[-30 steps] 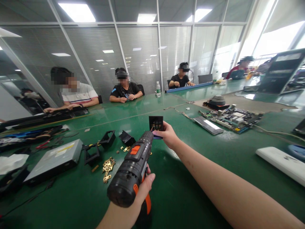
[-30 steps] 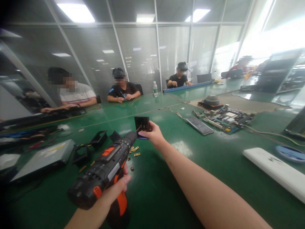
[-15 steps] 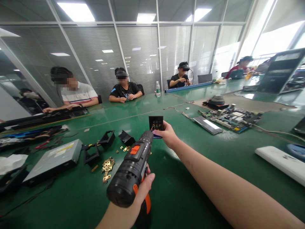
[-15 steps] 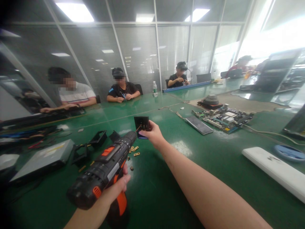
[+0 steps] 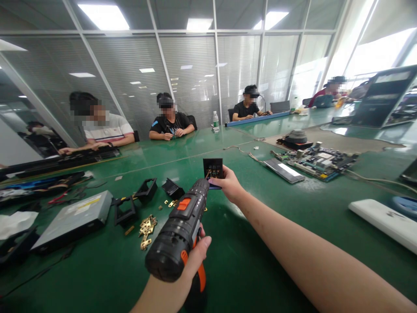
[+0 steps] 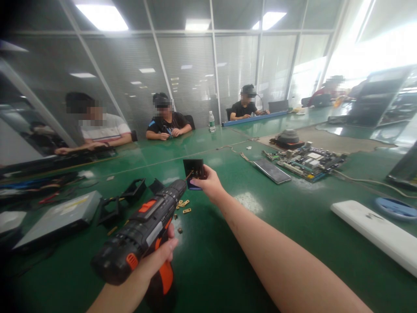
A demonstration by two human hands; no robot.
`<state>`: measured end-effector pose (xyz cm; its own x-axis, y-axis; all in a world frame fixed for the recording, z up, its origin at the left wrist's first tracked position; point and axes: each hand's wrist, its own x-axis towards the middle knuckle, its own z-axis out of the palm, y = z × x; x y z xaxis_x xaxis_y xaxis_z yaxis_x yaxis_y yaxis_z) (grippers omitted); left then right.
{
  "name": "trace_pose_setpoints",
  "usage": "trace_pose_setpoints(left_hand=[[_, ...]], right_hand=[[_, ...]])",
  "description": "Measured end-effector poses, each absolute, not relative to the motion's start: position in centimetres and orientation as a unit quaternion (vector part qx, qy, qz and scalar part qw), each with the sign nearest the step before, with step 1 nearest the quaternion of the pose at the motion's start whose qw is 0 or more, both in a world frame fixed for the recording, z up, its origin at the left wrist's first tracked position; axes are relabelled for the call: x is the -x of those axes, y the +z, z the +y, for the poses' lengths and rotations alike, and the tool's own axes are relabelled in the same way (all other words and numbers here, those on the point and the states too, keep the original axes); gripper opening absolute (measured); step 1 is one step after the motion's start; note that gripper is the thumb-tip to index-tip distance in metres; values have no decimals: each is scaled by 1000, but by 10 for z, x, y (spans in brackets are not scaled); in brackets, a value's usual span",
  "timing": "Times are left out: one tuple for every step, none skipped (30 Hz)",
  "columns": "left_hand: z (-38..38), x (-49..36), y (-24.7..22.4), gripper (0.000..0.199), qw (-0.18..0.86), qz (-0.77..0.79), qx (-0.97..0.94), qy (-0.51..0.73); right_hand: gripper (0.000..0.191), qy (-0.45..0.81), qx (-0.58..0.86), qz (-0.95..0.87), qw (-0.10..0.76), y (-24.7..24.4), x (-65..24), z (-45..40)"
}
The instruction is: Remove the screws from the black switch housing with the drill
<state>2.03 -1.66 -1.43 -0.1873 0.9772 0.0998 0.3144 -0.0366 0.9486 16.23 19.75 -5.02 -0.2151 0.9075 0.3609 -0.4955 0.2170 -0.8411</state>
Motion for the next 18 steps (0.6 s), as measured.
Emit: trace_pose_setpoints(left_hand=[[-16, -20, -15, 13, 345, 600, -536, 483], [-16, -20, -15, 13, 346, 598, -537, 484], [-16, -20, -14, 13, 348, 597, -538, 483], [-16, -20, -14, 14, 350, 597, -539, 480], [-17, -20, -14, 14, 352, 598, -540, 477], [-17, -20, -15, 14, 354, 600, -538, 475], [-17, -20, -15, 15, 354, 602, -535, 475], [-16, -20, -16, 16, 355, 604, -532, 477], [-15, -19, -17, 16, 354, 604, -529, 480], [-15, -18, -19, 17, 353, 605, -527, 482], [-14, -18, -20, 17, 352, 606, -527, 481], [-13, -17, -21, 18, 352, 607, -529, 478], [-12, -17, -23, 17, 351, 608, -531, 474], [-11, -17, -24, 17, 350, 609, -532, 473], [-11, -17, -24, 16, 349, 608, -531, 476], [-11, -17, -25, 16, 345, 608, -529, 481], [-11, -18, -25, 15, 338, 608, -527, 488], [-11, -18, -25, 15, 332, 607, -524, 496]], right_hand=[[50, 593, 202, -506, 593, -50, -162, 197], [50, 595, 201, -504, 593, -50, -162, 197], [50, 596, 201, -503, 593, -49, -162, 197], [50, 598, 200, -502, 592, -49, -162, 197], [50, 599, 201, -501, 592, -49, -162, 197], [51, 599, 200, -501, 591, -48, -162, 197], [51, 599, 200, -502, 591, -48, -162, 197], [51, 598, 201, -503, 591, -48, -162, 197], [50, 596, 202, -504, 591, -49, -162, 197], [50, 593, 205, -506, 592, -49, -162, 197], [50, 591, 208, -507, 593, -50, -162, 198], [50, 588, 210, -508, 593, -50, -162, 198], [50, 587, 212, -509, 593, -51, -162, 198], [50, 586, 212, -510, 593, -51, -162, 198], [50, 586, 211, -510, 593, -52, -162, 198], [50, 586, 210, -511, 593, -52, -162, 198], [50, 586, 209, -511, 593, -52, -162, 198], [50, 587, 209, -510, 593, -52, -162, 198]])
